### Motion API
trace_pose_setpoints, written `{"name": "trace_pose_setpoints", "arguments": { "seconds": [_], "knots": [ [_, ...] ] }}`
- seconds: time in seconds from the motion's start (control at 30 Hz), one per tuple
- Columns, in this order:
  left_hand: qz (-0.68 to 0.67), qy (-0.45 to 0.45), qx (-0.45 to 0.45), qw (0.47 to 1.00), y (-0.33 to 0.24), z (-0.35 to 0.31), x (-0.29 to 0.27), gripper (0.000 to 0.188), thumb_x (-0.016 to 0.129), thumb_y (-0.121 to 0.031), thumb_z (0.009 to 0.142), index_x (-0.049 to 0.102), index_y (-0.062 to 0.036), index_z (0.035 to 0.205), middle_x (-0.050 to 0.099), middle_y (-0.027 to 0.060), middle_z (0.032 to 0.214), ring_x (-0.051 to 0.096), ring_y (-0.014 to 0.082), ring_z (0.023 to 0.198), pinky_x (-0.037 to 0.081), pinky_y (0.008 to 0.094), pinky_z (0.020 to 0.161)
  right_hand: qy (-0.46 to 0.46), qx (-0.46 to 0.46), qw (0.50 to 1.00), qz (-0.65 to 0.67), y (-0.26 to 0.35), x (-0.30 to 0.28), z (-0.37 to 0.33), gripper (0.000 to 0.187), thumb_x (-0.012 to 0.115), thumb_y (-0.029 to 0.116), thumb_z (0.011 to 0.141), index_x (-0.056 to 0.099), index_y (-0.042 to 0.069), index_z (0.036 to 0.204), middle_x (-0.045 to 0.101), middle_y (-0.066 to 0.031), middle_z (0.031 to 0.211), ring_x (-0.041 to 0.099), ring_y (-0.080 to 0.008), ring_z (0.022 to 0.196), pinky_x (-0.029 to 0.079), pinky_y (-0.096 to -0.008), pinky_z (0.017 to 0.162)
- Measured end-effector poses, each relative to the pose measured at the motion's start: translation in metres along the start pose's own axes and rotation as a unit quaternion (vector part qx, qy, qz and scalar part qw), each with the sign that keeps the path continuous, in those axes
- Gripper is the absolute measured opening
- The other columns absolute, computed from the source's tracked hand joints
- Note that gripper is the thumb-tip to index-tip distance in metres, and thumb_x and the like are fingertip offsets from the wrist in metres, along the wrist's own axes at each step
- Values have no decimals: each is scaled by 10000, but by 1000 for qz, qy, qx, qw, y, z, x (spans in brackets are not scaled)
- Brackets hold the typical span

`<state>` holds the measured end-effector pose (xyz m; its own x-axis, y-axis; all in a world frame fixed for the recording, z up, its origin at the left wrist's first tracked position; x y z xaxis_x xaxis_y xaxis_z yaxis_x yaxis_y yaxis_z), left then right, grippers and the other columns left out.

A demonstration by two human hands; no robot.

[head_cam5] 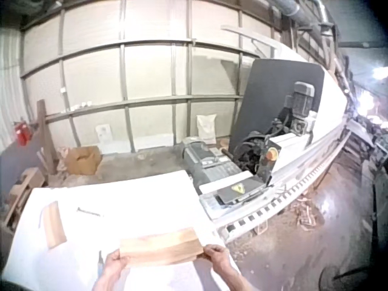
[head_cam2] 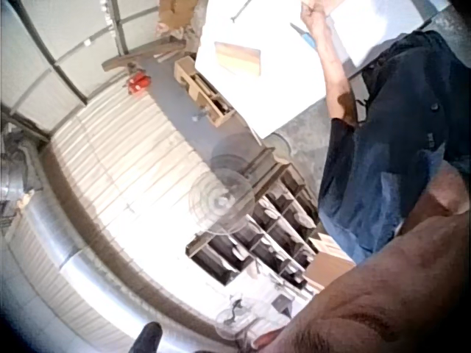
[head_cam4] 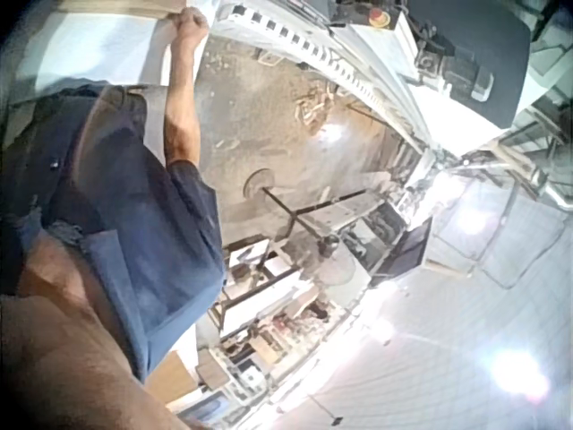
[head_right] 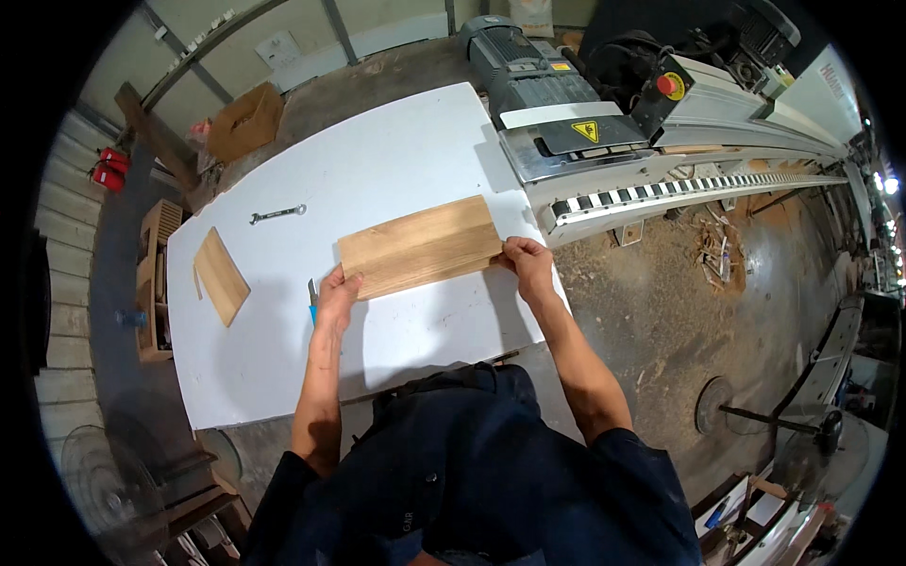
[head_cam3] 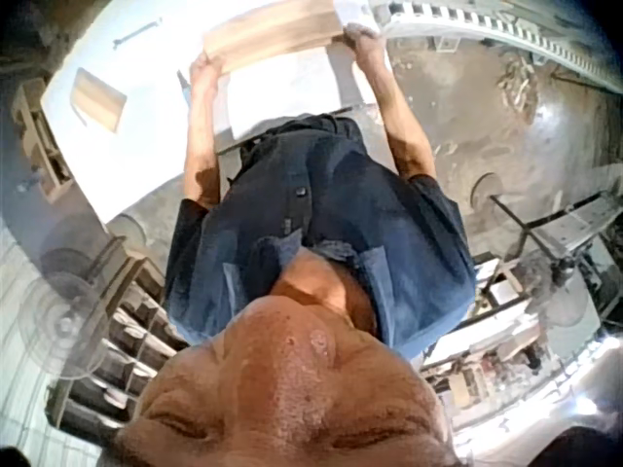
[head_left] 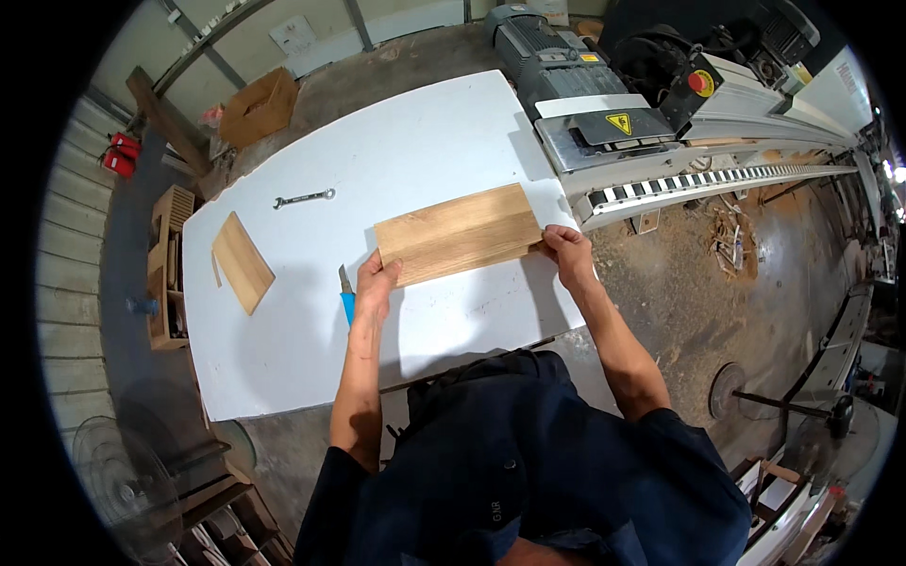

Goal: The person scrapes the edges of wooden boards with a tool, wipes them down, and stacks them into organized piles.

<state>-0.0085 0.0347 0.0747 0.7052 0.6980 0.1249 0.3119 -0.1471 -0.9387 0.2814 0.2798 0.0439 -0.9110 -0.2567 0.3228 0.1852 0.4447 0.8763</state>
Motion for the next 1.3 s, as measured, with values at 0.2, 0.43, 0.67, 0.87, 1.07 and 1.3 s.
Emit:
{"name": "trace_pose_setpoints", "arguments": {
  "seconds": [0.2, 0.43, 0.67, 0.87, 1.07, 1.3],
  "knots": [
    [508, -79, 158, 843, -5, -13, -12, 749, 782, -181, 769, 456, 14, 1415, 513, 227, 1291, 477, 336, 1222, 446, 404, 995, 11, -220, 864, -453, 19, 18, -29, 389, 746, 131, 776, 641, 20, 1133, 646, -189, 1038, 646, -303, 904, 533, -381, 799],
    [564, -55, 219, 794, 2, -25, 16, 771, 798, -87, 726, 459, -20, 1416, 519, 246, 1281, 497, 415, 1183, 458, 454, 983, 25, -315, 788, -529, 19, 21, -35, 330, 697, 64, 763, 657, 13, 1086, 668, -185, 955, 667, -320, 862, 541, -387, 748],
    [562, -58, 177, 806, -9, -21, 15, 775, 837, -61, 669, 516, -28, 1373, 624, 203, 1120, 608, 372, 1046, 507, 431, 901, 9, -272, 802, -532, 15, 16, -30, 224, 703, 62, 745, 683, 28, 965, 682, -165, 853, 666, -354, 788, 532, -418, 724],
    [558, -57, 183, 807, -9, -21, 14, 801, 843, -76, 670, 497, -37, 1392, 620, 208, 1150, 606, 370, 1061, 507, 436, 904, 26, -218, 844, -488, 15, 11, -22, 214, 738, 119, 758, 682, -2, 926, 700, -169, 836, 688, -300, 785, 533, -385, 721],
    [294, -92, 105, 946, 10, -7, -2, 747, 742, -173, 831, 382, 76, 1437, 675, 227, 1140, 678, 285, 985, 521, 336, 876, 84, -79, 895, -430, 9, 5, -2, 301, 717, 234, 824, 710, -35, 958, 706, -175, 794, 679, -226, 735, 520, -359, 702],
    [295, -138, 90, 941, 19, -12, -9, 685, 678, -104, 858, 370, 94, 1438, 708, 215, 1093, 694, 207, 931, 523, 300, 823, 56, -84, 900, -424, -7, -6, 10, 337, 690, 278, 837, 727, -31, 967, 709, -191, 780, 683, -237, 721, 524, -369, 702]
  ]
}}
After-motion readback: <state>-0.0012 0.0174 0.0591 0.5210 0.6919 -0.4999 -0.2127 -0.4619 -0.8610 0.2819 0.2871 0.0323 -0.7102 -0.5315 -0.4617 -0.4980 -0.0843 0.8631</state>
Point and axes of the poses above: each hand's wrist, its own z-axis towards the middle knuckle, its own x-axis out of the palm, y = z × x, the point moved 5 cm from there along z, towards the middle knuckle
